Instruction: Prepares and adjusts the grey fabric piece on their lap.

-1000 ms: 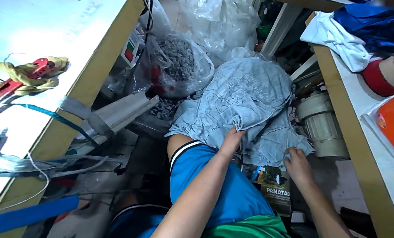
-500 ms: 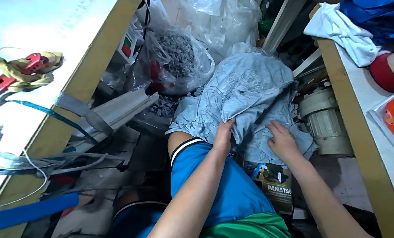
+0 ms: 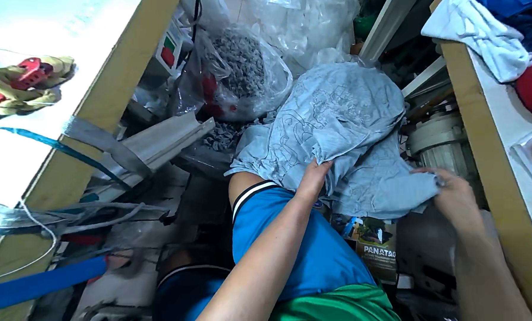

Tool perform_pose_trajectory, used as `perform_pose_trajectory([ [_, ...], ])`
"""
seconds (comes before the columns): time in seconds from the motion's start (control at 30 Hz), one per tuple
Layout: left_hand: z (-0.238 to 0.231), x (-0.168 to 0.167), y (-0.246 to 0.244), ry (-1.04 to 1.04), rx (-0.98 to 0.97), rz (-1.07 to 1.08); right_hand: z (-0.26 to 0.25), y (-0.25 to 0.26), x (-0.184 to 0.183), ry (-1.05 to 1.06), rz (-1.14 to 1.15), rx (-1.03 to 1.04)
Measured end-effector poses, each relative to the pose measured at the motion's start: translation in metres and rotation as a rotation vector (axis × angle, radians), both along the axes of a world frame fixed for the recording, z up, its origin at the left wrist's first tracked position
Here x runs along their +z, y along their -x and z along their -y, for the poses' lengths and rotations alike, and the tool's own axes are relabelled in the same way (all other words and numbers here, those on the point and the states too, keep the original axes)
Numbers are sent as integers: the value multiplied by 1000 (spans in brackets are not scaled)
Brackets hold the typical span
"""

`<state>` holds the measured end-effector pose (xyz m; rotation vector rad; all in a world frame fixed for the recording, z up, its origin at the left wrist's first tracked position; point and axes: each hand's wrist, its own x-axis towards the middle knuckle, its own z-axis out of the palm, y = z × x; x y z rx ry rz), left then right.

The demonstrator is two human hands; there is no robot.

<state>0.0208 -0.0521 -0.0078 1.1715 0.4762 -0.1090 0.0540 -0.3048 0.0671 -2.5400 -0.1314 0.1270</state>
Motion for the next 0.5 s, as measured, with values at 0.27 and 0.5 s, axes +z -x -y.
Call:
perform_pose_trajectory([
  [0.27,0,-2,2,-46,-46,37,-30,-27,30,-411,18,-95],
  [0.5,5,0,8,-244,-249,117,-83,-64,43,-302,-40,9],
])
